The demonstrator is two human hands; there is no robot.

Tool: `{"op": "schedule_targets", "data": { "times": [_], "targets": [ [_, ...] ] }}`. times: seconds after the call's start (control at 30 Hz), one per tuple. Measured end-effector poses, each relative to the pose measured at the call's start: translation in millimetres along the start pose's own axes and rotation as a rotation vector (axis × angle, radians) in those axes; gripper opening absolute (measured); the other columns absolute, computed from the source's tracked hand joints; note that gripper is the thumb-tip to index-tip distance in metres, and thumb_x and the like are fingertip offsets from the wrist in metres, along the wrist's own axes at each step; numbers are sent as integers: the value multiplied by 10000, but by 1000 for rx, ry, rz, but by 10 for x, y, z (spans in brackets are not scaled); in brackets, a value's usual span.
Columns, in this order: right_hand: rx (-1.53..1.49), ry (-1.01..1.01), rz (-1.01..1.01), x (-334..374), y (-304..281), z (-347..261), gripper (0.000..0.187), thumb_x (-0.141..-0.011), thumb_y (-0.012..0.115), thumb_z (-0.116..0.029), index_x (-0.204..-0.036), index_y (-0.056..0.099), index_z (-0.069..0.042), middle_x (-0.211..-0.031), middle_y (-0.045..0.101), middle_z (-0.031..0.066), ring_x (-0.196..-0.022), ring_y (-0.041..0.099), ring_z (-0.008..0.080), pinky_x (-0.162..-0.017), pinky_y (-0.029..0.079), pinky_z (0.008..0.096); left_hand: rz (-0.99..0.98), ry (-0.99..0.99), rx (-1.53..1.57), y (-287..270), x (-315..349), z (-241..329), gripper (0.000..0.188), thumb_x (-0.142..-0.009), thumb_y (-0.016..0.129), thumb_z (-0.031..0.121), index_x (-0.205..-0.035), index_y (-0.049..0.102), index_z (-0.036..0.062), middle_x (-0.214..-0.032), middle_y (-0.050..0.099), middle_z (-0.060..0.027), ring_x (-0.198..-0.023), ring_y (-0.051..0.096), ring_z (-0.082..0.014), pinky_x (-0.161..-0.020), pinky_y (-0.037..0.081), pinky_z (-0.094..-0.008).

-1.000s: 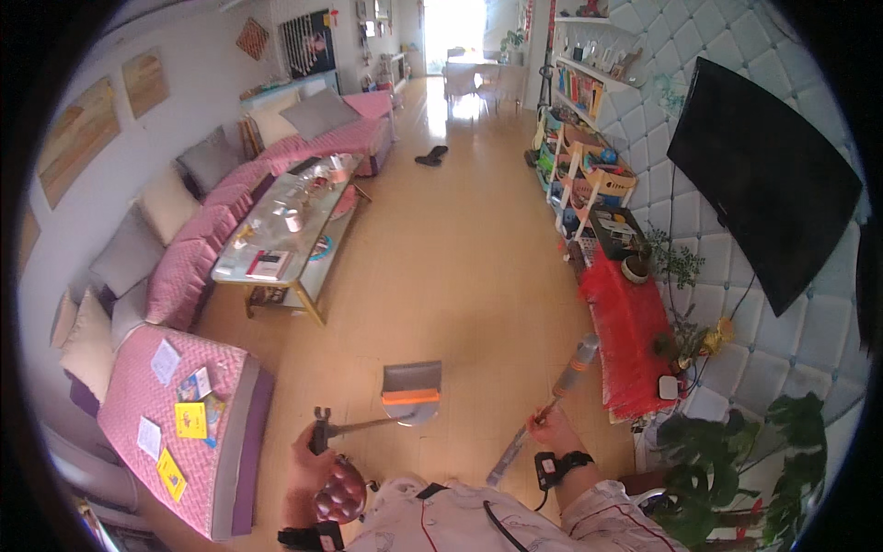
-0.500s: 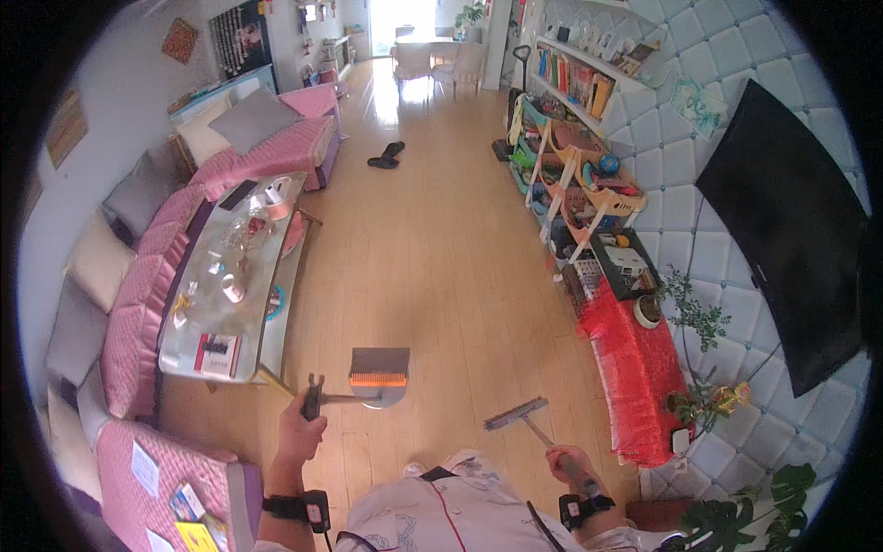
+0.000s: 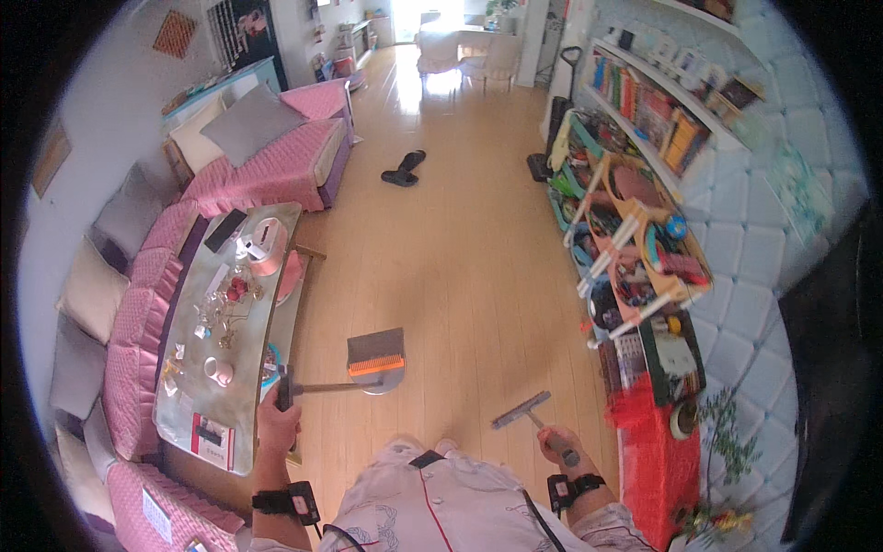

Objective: The person wipes a dining table and a low cabinet with a cloth, then sweeps the floor with a broom and dustpan. The person moves a cutting board and a phone on the table before wiping, and later cleans the radiator area under the cabinet.

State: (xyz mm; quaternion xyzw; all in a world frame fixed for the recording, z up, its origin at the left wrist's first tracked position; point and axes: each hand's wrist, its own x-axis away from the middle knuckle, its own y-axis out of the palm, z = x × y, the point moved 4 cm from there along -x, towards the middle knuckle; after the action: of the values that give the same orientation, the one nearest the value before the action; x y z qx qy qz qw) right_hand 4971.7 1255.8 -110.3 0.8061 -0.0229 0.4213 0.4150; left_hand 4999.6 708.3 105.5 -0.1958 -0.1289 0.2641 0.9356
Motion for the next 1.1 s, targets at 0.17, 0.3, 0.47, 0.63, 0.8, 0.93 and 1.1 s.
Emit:
{"op": "schedule_targets", "data": {
  "times": [0.17,0.3,0.47,0.63,0.8,0.93,1.1],
  "targets": [
    [-154,154,174,-1142,688,-935,127,-857,517,-87,-807,467,18,-693,534,74,-541,567,149,-539,544,255,96,-71,69,427,-1102,203,359,-696,525,36,-1050,570,-11,-601,529,-26,-416,489,-97,-380,400,-255],
    [-280,365,111,-1956,1109,-1435,96,-857,495,-75,-809,450,-5,-700,517,67,-538,542,141,-513,518,254,59,-105,29,841,-2419,331,315,-692,527,53,-998,560,-16,-590,526,-33,-412,495,-114,-384,409,-271],
    [-433,392,177,-2819,1720,-2171,114,-857,486,-84,-759,446,-43,-641,470,29,-507,476,119,-472,470,247,29,-77,-85,1393,-4056,908,320,-683,532,66,-986,567,-28,-584,528,-51,-414,511,-132,-389,417,-284],
    [-489,456,98,-3679,2357,-2780,127,-846,477,-91,-734,431,-52,-603,460,21,-491,481,128,-484,484,249,26,-29,-10,1800,-5437,1492,395,-681,530,33,-1072,568,-7,-595,522,-37,-397,473,-123,-376,395,-268],
    [-402,391,241,-4845,3403,-3778,153,-836,451,-82,-691,408,-59,-579,467,36,-477,493,141,-465,488,244,70,-46,-24,2092,-6779,1858,303,-729,519,21,-1030,547,36,-574,493,-19,-387,438,-106,-346,354,-244],
    [-75,80,278,-5653,4635,-4860,167,-831,451,-85,-676,398,-54,-562,460,39,-475,492,147,-453,487,247,155,-71,125,2359,-7689,2402,203,-727,517,36,-929,528,27,-567,511,-36,-382,444,-101,-343,362,-242],
    [-216,236,185,-6937,5624,-5742,165,-825,460,-81,-676,395,-50,-560,457,38,-463,479,146,-451,489,248,255,-62,115,2664,-8700,2830,188,-712,511,33,-900,514,36,-548,478,-16,-379,449,-95,-337,365,-244]
  ]
}}
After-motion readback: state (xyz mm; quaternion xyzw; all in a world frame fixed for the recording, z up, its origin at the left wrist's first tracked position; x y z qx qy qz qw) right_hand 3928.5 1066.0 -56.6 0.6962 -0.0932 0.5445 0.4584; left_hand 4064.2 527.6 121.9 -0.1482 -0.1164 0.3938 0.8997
